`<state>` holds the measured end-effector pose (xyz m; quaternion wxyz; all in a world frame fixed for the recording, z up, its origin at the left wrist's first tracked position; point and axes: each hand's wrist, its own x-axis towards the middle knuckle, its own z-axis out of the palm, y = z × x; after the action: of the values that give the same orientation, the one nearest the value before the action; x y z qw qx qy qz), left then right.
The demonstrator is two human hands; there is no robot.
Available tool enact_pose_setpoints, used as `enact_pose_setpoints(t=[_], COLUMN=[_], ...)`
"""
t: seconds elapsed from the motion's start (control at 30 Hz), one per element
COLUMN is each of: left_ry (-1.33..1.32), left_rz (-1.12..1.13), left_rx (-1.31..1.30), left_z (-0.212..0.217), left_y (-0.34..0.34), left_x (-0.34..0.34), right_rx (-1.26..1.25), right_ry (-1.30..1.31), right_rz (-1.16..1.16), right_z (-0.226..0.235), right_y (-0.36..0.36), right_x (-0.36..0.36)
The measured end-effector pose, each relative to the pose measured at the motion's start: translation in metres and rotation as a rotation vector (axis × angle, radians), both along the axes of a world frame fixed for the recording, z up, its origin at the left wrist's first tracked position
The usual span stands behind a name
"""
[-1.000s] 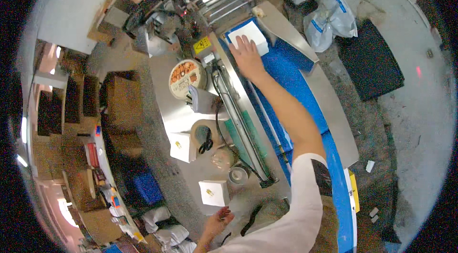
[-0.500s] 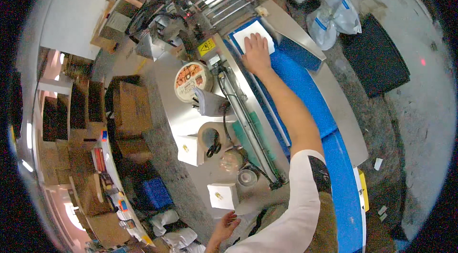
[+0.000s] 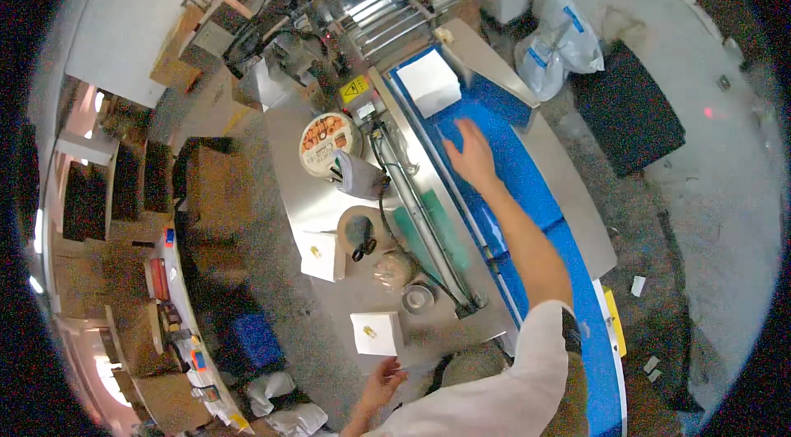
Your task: Operating a packaging machine and manually sorting and placing paper napkins onto a conveyor belt.
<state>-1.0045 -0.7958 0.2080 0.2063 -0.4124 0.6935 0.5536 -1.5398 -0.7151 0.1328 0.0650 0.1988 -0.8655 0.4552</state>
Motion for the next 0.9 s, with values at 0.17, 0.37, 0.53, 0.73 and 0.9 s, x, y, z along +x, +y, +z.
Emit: enact_pose_setpoints(t=[0.17,0.37,0.53,0.73,0.9], left_ry=[0.201,0.352,0.503,0.587,0.463], left_rz=[-0.006,-0.184,-0.532,-1.034,-1.363], left_rx=[-0.054,0.140,0.264,0.521,0.637], left_z=[-0.022,0.018,0.029,0.032,0.032], left_y=[-0.006,0.013,0.057,0.150,0.227], left_x=[0.040,0.050,0.080,0.160,0.246], right_rx=[-0.196,-0.339,-0.255,-0.393,-0.286], right_ry=[-0.267,-0.260,-0.221,-0.351,-0.331], right_rz=[-0.070,-0.311,-0.467,-0.897,-1.097], right_z=[0.053,0.140,0.192,0.212,0.213], right_y=[0.112,0.253,0.325,0.374,0.392], right_x=[0.101,0.296,0.527,0.782,0.932])
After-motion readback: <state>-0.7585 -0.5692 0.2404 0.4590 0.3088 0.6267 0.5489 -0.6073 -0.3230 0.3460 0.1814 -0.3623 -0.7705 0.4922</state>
